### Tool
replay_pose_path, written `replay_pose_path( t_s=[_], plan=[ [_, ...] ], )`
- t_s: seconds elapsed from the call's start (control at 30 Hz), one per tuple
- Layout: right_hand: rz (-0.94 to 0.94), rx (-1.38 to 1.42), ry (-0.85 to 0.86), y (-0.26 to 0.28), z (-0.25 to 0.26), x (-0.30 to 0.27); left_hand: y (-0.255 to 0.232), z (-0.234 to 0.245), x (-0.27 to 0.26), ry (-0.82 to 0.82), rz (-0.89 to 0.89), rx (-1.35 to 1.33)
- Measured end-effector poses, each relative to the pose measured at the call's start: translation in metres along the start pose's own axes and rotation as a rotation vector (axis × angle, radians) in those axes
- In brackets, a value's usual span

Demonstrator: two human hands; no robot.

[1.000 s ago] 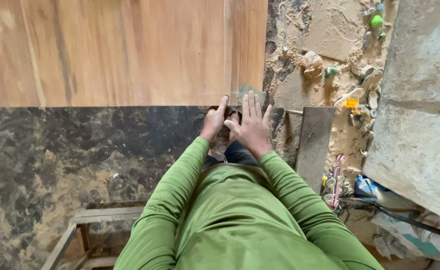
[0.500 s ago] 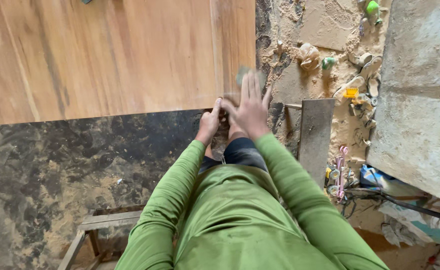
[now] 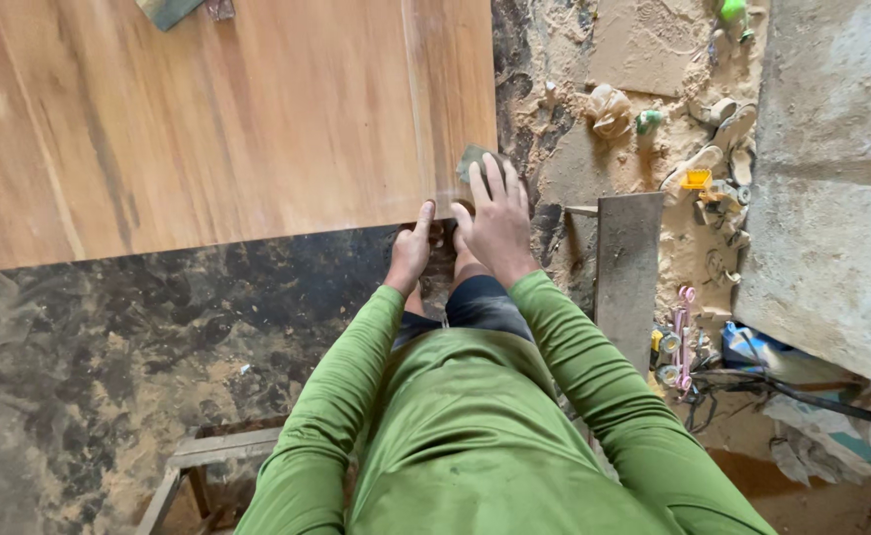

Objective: The person sands a large wooden board using a sanding block. They move the block back and forth across the surface, covering different areas of the board to smooth the wood. The person occasionally switches the sanding block between hands and adjusts their position to reach different sections of the board.

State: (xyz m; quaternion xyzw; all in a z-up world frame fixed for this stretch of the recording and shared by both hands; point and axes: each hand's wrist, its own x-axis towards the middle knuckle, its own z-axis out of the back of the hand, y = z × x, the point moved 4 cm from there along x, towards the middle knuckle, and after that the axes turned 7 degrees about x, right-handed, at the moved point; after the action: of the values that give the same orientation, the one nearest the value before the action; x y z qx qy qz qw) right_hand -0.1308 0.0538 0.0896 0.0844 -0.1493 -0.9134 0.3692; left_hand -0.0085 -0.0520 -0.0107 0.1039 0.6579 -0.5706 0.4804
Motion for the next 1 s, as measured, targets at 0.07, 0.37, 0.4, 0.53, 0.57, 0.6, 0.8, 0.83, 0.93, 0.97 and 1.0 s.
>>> replay_pose_path(
  t_s=[0.07,0.37,0.4,0.53,0.57,0.6,0.8,0.83,0.93,0.97,1.0],
  plan=[
    [-0.028,0.054,0.013,-0.001,0.009,-0.006,0.0,0.001,-0.001,0.029,0.044,0.027],
    [0.011,0.068,-0.007,0.005,0.018,-0.027,0.005,-0.004,0.004,0.028,0.016,-0.047],
    [0.092,0.059,-0.083,0.007,0.017,-0.031,0.006,-0.003,0.004,0.024,0.043,0.014],
    [0.131,0.038,0.001,0.003,-0.009,-0.048,0.009,-0.002,0.006,0.01,0.04,0.039],
    [0.131,0.038,0.035,0.006,-0.017,-0.053,0.008,-0.004,0.006,0.007,0.01,-0.01],
    [0.135,0.039,0.069,0.008,-0.023,-0.055,0.008,-0.004,0.006,0.013,0.012,-0.027],
    [0.05,0.038,0.05,-0.003,-0.024,-0.014,0.008,-0.003,0.006,0.028,0.017,-0.009],
    [0.033,0.053,0.064,-0.004,-0.024,-0.009,0.008,-0.002,0.005,0.024,0.002,-0.027],
    [0.012,0.089,0.077,-0.004,-0.025,-0.009,0.009,-0.002,0.004,0.017,0.024,0.031],
    [0.027,0.097,0.068,0.001,-0.025,-0.024,0.01,-0.001,0.005,0.016,0.044,0.069],
    [0.044,0.105,0.064,0.005,-0.024,-0.037,0.012,0.0,0.006,0.013,0.076,0.1]
  ],
)
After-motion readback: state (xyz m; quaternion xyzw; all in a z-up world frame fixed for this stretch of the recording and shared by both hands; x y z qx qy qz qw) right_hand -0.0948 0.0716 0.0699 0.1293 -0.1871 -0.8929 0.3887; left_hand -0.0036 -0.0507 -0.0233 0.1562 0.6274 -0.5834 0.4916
